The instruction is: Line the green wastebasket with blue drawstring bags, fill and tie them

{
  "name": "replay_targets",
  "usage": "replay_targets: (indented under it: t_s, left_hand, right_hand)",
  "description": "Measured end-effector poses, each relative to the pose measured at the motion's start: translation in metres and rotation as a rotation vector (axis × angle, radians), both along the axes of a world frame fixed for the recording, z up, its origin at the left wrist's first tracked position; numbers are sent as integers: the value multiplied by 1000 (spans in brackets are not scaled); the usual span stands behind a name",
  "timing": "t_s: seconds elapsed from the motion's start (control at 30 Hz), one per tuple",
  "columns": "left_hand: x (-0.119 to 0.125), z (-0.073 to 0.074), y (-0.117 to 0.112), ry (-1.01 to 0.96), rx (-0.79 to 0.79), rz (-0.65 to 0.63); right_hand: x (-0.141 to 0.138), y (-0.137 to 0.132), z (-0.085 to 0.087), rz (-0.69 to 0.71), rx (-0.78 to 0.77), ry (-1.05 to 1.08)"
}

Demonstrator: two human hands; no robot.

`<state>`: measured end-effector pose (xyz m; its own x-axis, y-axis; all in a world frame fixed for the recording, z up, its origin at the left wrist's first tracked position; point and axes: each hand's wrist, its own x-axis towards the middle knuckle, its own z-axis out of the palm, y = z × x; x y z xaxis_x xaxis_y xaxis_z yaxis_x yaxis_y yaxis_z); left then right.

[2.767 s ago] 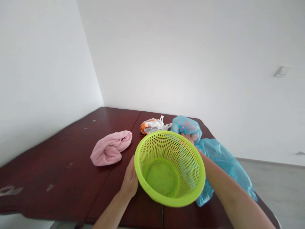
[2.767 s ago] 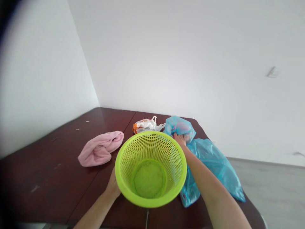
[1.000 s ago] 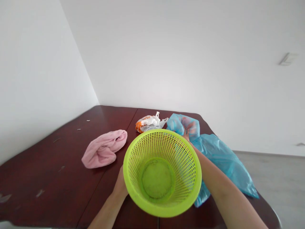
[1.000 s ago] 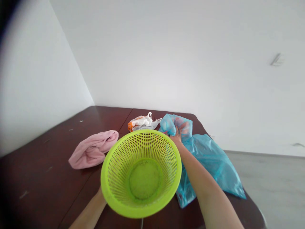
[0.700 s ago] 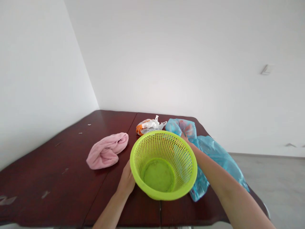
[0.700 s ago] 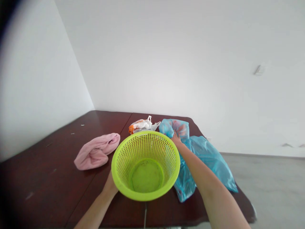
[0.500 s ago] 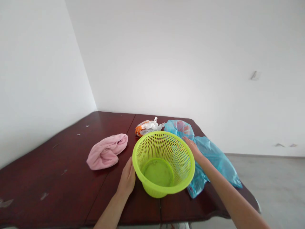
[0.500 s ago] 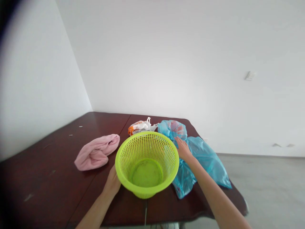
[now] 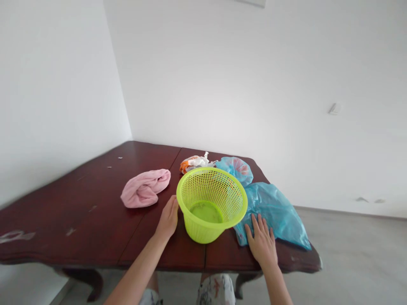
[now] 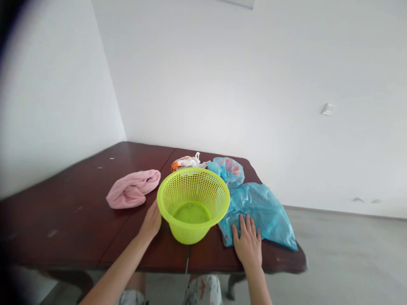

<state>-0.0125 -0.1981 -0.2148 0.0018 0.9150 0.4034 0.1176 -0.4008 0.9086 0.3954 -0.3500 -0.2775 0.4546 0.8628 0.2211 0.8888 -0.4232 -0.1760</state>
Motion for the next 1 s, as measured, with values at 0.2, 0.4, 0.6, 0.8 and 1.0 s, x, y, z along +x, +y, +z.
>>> replay_targets:
  t_s: [0.2, 0.4, 0.6, 0.8, 1.0]
  left_hand:
    - [0, -2, 3, -42, -52, -14]
    - [3, 3, 5, -108, -158, -66]
    - [3, 0, 14, -135, -198, -88]
    - [3, -4, 17, -164, -202, -87]
    - [0, -2, 14, -166, -202, -93]
  right_hand:
    - [7, -5, 4, 68, 158, 22]
    - [9, -13, 15, 104, 296, 14]
    - [3, -16, 22, 87, 318, 20]
    - [4, -14, 19, 73, 357, 31]
    - [3, -15, 19, 44, 447, 48]
